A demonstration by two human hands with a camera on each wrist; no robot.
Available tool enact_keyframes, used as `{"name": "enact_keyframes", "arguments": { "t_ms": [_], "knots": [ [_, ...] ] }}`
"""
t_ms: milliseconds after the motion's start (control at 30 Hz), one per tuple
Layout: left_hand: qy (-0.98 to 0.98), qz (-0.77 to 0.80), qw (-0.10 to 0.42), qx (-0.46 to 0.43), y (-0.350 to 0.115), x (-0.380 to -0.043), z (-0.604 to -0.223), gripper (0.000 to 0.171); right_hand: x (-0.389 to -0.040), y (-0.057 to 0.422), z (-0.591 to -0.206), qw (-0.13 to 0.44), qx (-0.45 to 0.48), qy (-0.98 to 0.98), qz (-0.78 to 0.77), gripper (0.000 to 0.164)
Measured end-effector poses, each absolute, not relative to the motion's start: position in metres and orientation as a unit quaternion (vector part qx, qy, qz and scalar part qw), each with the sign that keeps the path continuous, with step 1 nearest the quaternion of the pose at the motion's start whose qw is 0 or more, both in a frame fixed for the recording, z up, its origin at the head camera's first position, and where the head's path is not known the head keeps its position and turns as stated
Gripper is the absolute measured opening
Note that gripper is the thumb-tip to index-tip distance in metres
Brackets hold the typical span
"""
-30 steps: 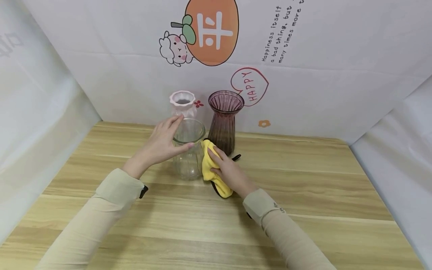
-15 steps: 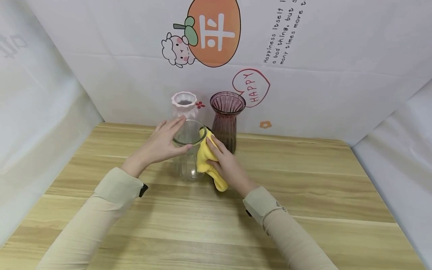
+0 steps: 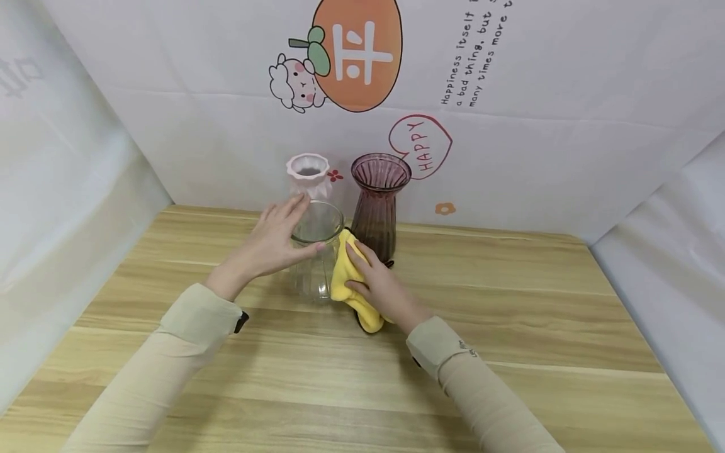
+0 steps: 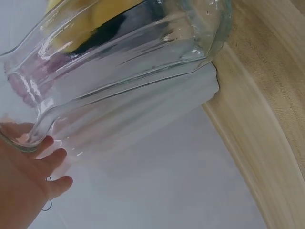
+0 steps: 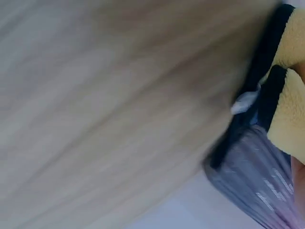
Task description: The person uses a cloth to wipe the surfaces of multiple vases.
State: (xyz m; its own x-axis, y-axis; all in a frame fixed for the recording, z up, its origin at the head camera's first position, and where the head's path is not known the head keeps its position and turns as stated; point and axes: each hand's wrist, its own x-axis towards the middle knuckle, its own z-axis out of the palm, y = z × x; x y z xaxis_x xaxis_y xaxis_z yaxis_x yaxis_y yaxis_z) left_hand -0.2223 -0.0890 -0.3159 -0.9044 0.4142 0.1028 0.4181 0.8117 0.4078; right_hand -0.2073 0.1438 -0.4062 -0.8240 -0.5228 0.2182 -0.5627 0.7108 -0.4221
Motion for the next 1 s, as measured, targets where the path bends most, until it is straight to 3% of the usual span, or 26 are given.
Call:
{"name": "enact_keyframes", "arguments": {
  "t_ms": [133, 233, 700, 1000],
  "knots": [
    [-0.959, -0.192, 0.006, -0.208, -0.088, -0.223, -0.314, 0.097, -0.205, 0.149, -0.410, 0.004, 0.282, -0.933, 0.223, 0.070],
    [-0.961, -0.184, 0.003, -0.205, -0.088, -0.224, -0.312, 0.097, -0.204, 0.151, -0.411, 0.011, 0.290, -0.930, 0.227, 0.069],
    [-0.941, -0.233, -0.026, -0.244, -0.093, -0.228, -0.310, 0.094, -0.209, 0.138, -0.395, 0.174, 0.348, -0.874, 0.290, 0.067],
    [-0.946, -0.232, 0.006, -0.226, -0.091, -0.227, -0.315, 0.094, -0.208, 0.138, -0.398, 0.147, 0.336, -0.893, 0.262, 0.067]
  ]
}}
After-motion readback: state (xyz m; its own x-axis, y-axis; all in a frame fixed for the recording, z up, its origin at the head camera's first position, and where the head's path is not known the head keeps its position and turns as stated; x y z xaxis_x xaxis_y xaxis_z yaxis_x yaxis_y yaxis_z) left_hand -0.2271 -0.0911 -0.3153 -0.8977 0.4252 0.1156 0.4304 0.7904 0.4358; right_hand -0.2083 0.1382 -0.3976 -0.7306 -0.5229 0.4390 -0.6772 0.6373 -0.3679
